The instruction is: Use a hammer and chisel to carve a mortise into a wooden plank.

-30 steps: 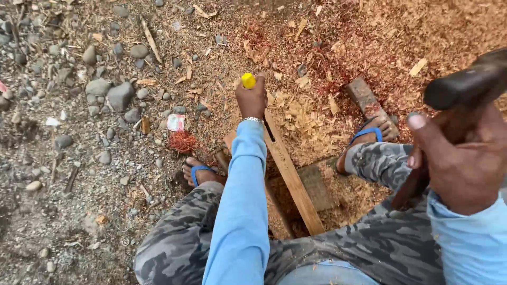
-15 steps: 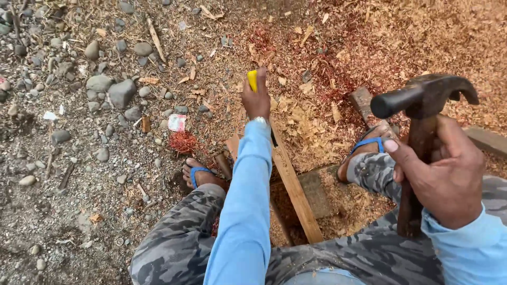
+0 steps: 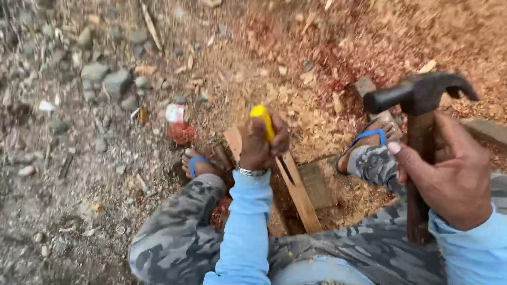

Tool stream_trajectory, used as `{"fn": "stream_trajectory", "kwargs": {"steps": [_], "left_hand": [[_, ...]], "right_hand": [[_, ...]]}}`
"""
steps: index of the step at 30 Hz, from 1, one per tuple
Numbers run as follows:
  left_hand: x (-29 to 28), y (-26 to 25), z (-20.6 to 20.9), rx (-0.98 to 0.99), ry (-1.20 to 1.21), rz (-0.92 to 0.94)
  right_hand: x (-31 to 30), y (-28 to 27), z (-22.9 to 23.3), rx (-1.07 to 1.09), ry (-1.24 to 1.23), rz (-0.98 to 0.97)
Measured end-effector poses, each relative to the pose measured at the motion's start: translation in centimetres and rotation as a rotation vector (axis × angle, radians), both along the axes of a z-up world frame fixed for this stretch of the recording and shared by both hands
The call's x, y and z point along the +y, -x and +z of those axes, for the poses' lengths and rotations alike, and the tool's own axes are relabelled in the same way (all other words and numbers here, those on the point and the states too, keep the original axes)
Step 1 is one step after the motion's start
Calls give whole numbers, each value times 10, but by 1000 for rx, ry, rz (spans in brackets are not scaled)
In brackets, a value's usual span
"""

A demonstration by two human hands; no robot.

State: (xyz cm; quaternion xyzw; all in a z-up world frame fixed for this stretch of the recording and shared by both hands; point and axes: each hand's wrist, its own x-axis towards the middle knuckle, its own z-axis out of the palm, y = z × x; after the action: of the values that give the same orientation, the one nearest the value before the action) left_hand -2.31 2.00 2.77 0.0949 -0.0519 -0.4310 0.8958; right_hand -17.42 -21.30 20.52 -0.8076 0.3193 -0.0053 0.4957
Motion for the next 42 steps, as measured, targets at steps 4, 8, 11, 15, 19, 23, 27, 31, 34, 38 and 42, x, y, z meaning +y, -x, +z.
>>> {"fn": "stream_trajectory", "kwargs": {"steps": [4,8,11,15,19,23,27,31,34,38,42], "left_hand": [[-3,-33,12,-514,-646,362],[-6,-30,9,-501,-809,509],[-8,-16,-11,-547,-888,558],[-10,1,-28,-579,-971,572],[-17,1,-29,-622,-1020,551],[-21,-1,-34,-813,-1036,586],[-24,-1,-38,-807,-993,558],[-23,4,-34,-862,-1060,524],[-28,0,-42,-809,-1062,525],[-36,-17,-55,-657,-1168,497],[-41,-28,-69,-635,-1154,468]], "right_hand": [[0,-12,2,1,45,-2],[0,-7,-8,-97,-28,41],[-1,-1,-19,-150,-76,55],[5,0,-15,-174,-25,78],[6,1,-14,-155,84,99],[6,-1,-16,-152,143,119],[6,-3,-20,-188,198,174],[9,-7,-22,-164,186,199],[8,-17,-24,-204,120,219],[-1,-42,-17,-348,224,407],[24,-84,20,-510,122,431]]}}
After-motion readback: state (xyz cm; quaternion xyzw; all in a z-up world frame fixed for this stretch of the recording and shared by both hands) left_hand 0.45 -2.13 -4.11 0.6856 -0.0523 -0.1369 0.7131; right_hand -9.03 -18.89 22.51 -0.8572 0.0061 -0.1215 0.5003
